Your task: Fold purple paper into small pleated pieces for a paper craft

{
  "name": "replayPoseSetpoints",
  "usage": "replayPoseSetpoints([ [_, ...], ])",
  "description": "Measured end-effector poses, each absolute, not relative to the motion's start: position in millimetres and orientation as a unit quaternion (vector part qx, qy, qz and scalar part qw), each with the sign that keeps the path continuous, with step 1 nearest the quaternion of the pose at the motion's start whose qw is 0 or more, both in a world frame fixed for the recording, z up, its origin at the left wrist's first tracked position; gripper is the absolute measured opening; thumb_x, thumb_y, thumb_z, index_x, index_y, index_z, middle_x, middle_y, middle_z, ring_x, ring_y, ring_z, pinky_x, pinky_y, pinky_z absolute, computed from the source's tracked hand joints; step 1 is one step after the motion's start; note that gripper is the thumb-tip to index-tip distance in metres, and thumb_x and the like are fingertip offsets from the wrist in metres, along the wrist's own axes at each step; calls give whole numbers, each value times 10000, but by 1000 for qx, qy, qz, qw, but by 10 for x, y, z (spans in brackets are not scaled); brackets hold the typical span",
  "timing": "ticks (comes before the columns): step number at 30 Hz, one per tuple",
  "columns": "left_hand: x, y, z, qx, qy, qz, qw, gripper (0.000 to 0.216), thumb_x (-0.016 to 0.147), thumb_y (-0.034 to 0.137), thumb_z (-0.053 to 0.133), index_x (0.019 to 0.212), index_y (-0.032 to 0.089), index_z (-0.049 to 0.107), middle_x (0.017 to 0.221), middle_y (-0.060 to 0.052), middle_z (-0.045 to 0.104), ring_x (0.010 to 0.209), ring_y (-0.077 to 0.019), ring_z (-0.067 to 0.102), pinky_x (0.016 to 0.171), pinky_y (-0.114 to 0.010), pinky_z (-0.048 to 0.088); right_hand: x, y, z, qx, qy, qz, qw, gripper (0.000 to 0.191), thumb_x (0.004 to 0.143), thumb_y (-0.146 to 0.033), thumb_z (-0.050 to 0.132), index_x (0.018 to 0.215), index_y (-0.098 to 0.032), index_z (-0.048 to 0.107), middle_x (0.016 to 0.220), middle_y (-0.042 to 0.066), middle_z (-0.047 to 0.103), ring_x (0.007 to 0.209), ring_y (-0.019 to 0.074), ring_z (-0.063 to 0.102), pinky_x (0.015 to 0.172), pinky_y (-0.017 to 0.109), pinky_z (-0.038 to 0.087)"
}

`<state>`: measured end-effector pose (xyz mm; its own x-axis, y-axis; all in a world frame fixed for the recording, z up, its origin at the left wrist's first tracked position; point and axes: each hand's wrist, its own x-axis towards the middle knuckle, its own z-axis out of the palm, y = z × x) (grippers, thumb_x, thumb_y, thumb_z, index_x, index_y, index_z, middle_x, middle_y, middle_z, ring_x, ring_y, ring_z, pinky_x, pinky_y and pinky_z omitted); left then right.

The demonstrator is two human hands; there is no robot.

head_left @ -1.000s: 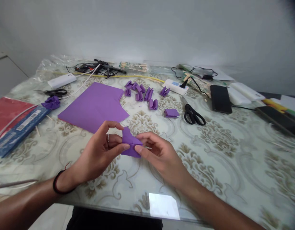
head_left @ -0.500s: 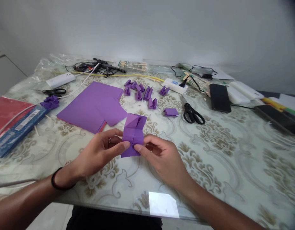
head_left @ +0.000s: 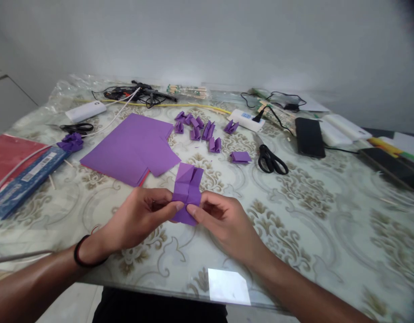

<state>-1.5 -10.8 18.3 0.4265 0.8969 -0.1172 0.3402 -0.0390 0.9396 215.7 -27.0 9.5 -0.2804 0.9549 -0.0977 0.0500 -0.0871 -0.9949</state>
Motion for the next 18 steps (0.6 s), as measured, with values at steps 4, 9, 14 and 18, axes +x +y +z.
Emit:
replayPoseSetpoints([
  [4, -13, -109, 184, 665, 465, 282, 511, 392, 1005, 403, 668, 694, 165, 648, 633, 25, 555, 575, -113, 488, 509, -224, 357, 2163, -267, 101, -472, -554, 571, 379, 368, 916, -416, 721, 672, -216, 533, 644, -46, 474, 623, 134, 431, 596, 288, 345],
  [9, 33, -107, 216, 602, 442, 282, 602, 283, 973, 398, 720, 814, 166, 745, 786, -34, 758, 768, -206, 760, 722, -312, 639, 2173, -259, 92, -482, -555, 561, 381, 350, 928, -449, 722, 713, -217, 572, 672, -34, 504, 648, 148, 447, 611, 301, 345],
  [14, 45, -97, 208, 570, 435, 284, 637, 305, 961, 435, 747, 867, 146, 775, 848, -78, 814, 844, -254, 823, 830, -394, 690, 2168, -264, 81, -486, -550, 554, 392, 326, 922, -442, 738, 737, -220, 586, 686, -26, 539, 662, 157, 469, 621, 309, 362],
  [18, 42, -104, 206, 571, 432, 296, 632, 277, 959, 401, 758, 855, 145, 770, 847, -71, 811, 859, -246, 818, 848, -385, 690, 2166, -276, 76, -486, -551, 551, 396, 338, 926, -443, 744, 732, -216, 584, 677, -29, 533, 653, 152, 457, 615, 305, 360],
])
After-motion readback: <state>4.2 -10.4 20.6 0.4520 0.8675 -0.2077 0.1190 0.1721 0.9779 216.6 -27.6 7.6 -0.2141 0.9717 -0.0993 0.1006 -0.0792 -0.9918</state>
